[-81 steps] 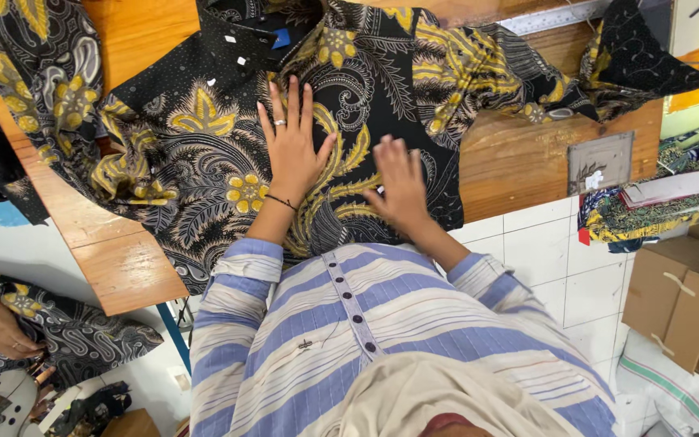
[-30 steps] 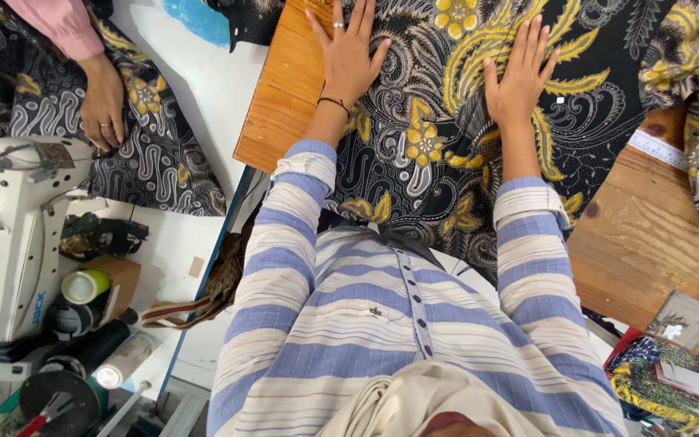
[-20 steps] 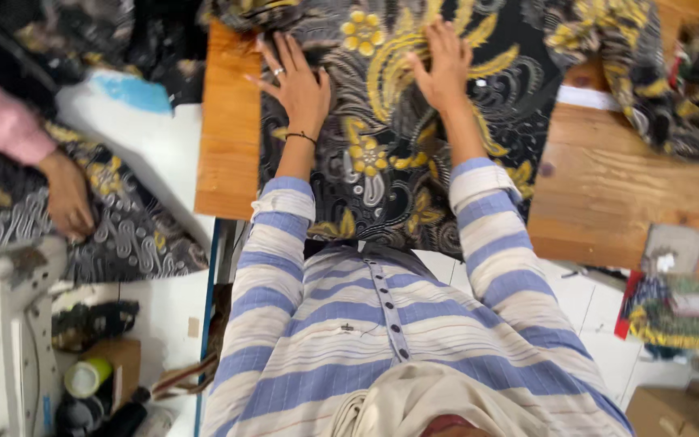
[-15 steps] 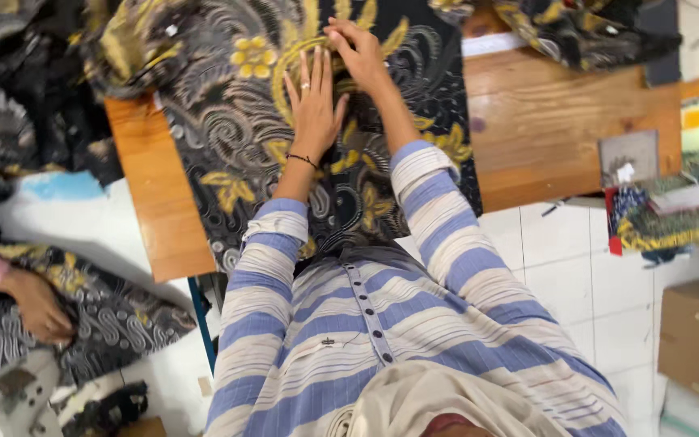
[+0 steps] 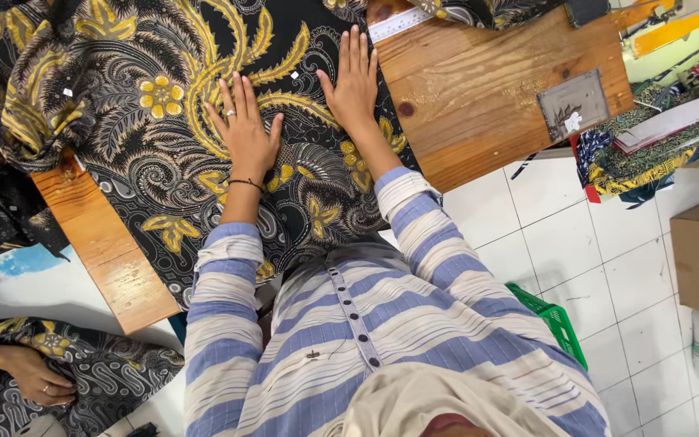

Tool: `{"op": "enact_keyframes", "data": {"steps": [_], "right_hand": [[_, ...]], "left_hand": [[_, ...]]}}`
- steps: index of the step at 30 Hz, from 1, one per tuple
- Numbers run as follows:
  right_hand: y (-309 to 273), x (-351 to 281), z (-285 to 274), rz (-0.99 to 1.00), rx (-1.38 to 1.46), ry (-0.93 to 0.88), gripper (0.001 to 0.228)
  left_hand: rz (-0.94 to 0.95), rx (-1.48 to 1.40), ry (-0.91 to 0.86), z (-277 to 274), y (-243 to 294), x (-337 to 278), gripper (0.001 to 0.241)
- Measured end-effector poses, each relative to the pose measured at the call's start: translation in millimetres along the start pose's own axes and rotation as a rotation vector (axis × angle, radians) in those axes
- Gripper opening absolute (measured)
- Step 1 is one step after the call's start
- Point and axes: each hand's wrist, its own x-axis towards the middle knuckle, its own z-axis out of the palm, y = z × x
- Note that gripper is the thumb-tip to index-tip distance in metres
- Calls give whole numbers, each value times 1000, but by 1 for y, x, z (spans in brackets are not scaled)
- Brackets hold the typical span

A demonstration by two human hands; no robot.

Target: The person uses a seam ripper to remove stitches from the hem of a black patterned shirt laid on a wooden table. They then fold the shirt and place it on a stack of similar garments.

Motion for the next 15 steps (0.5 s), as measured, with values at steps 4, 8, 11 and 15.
{"op": "enact_keyframes", "data": {"steps": [4,8,11,15], "right_hand": [[52,0,-12,65,221,-87,55],[152,15,-55,182,292,286,66],[241,24,-91,297,76,224,69],[299,31,-130,119,-191,199,44]], "left_hand": [[-16,-8,-10,-4,9,-19,88],[-10,-19,-5,-4,35,-57,89],[-17,-11,-21,4,58,-104,87],[-24,-25,-4,14,84,-143,84]]}}
